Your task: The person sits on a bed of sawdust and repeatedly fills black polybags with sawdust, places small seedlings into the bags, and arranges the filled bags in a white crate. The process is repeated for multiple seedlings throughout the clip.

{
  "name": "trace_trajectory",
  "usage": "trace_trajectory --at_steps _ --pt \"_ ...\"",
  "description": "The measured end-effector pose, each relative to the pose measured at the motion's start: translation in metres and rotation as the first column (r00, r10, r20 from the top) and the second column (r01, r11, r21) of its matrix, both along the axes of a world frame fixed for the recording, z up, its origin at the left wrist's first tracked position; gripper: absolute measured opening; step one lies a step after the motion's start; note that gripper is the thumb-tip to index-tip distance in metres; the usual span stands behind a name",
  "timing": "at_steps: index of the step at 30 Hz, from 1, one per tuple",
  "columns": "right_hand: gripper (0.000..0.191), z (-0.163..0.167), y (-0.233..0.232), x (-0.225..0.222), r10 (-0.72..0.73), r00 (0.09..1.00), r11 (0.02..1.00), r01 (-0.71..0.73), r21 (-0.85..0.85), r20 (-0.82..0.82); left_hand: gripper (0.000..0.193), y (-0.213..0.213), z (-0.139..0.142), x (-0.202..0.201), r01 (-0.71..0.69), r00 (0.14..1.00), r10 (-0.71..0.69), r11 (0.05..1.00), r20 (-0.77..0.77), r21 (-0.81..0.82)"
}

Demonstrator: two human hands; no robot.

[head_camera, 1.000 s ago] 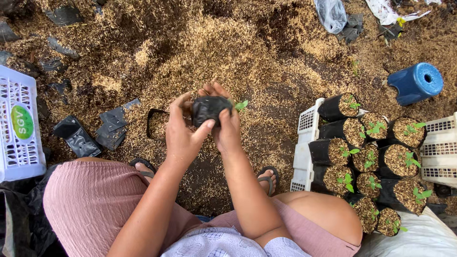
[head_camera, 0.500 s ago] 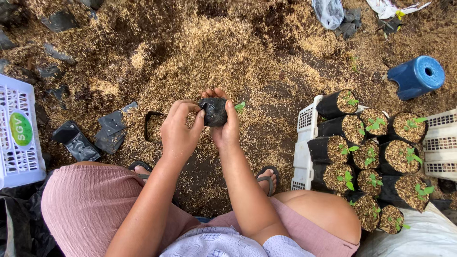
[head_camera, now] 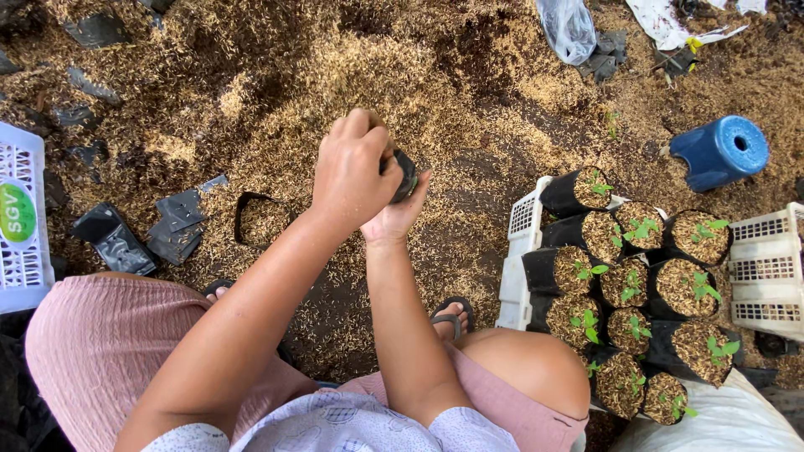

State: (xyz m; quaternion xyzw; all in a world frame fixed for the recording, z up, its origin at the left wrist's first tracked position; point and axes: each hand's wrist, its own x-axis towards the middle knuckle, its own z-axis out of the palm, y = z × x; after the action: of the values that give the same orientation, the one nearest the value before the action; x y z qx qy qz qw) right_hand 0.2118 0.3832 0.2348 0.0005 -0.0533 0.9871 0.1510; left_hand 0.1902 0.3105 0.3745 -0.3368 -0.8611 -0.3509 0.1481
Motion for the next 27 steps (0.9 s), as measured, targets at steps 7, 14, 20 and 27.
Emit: trace_trajectory --at_steps 7,14,20,27 --pt "0.088 0.004 0.000 -0.003 -0.021 0.999 0.998 0.023 0.055 -0.028 0.009 0.007 0.002 -0.006 -0.070 0.997 0.069 0.997 -0.037 -0.022" --pt "0.086 0.006 -0.009 -0.003 0.023 0.998 1.000 -0.021 0.022 -0.063 0.005 -0.004 -0.014 -0.009 -0.042 0.989 0.040 0.999 -0.145 -0.013" --pt "0.083 0.006 -0.016 -0.001 0.016 1.000 0.998 -0.016 0.063 0.005 0.005 -0.008 -0.018 -0.016 -0.056 0.989 0.051 0.998 -0.138 -0.031" --pt "0.085 0.010 -0.023 -0.001 0.061 0.997 0.996 -0.063 0.062 0.036 0.006 -0.016 -0.021 -0.018 -0.034 0.995 0.026 0.996 -0.093 -0.080"
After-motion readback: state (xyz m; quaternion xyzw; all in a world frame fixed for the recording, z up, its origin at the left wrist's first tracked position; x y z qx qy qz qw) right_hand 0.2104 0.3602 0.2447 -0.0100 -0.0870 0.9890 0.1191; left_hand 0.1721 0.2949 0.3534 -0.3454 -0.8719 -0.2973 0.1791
